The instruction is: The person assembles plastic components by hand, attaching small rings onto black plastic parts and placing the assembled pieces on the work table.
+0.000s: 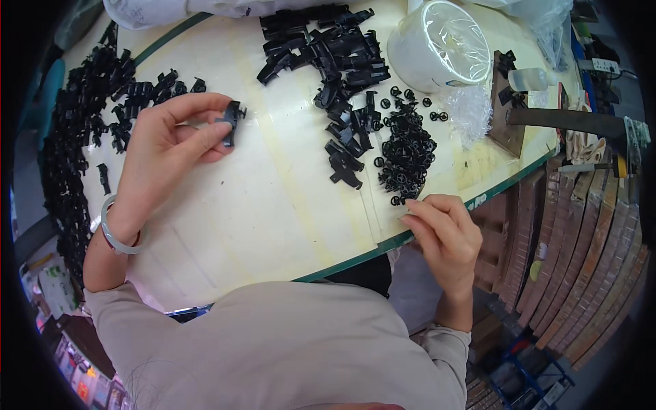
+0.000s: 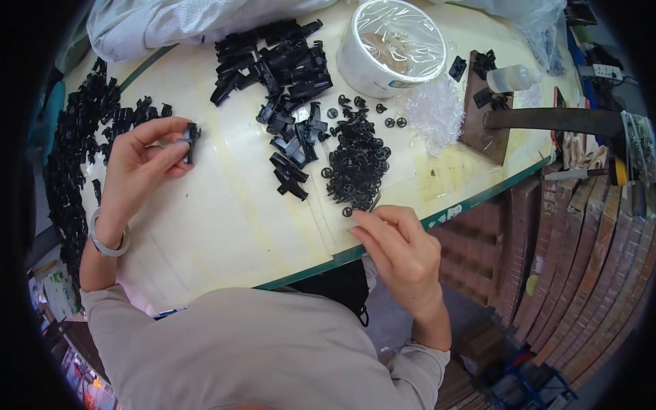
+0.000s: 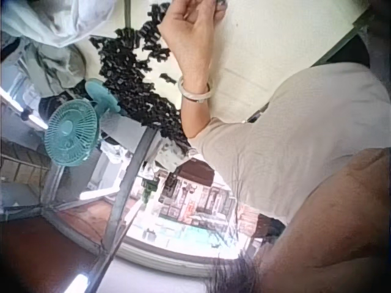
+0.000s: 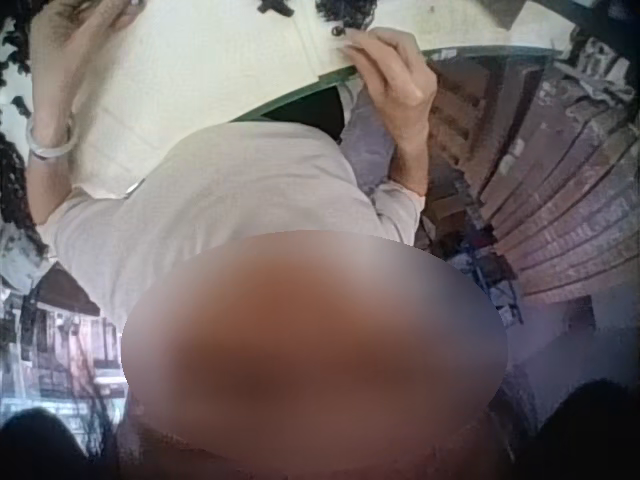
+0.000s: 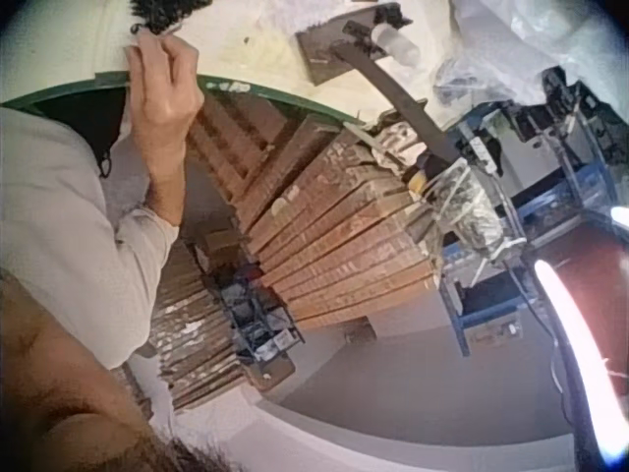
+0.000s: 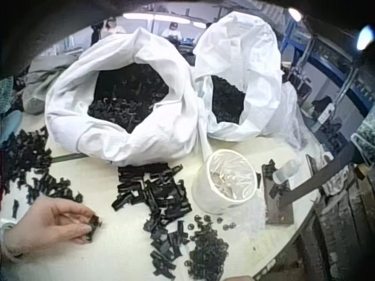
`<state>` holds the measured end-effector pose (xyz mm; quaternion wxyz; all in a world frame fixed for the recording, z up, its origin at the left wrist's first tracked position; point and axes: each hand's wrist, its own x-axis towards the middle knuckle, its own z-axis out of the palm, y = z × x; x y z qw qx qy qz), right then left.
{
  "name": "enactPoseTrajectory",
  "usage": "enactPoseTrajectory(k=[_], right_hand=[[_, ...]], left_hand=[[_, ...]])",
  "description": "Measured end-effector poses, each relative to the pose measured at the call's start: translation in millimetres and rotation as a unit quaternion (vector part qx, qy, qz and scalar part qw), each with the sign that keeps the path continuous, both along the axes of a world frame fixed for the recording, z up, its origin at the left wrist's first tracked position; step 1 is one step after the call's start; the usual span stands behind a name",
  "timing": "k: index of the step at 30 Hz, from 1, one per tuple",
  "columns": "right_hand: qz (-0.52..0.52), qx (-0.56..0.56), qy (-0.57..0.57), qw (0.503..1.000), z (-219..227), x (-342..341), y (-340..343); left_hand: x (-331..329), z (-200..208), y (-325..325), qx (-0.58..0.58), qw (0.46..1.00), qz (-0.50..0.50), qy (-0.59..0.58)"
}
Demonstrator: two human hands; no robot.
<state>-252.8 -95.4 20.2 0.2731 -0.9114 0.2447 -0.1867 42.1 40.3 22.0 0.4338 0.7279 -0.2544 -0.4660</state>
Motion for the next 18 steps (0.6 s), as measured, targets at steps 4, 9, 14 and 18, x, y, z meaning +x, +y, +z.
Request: enactPoseTrajectory(k=[4, 9, 14, 18], right_hand=[[-0.03, -0.035, 0.009, 0.999, -7, 8, 10], [-0.012, -0.066, -0.049, 0.997, -14, 9, 11], [0.002, -0.037, -0.169, 0.985, -9, 23, 14], [0.098, -0.002, -0.174, 0.98, 0, 40, 17]], left_hand=[[2, -1, 9, -0.019, 0.995, 0.035, -0.092], [-5, 2, 19, -0.044, 0.982, 0.053, -0.178], [-28, 14, 18, -0.212, 0.93, -0.153, -0.258], [-58, 12, 1, -0.187, 0.959, -0.211, -0.029]])
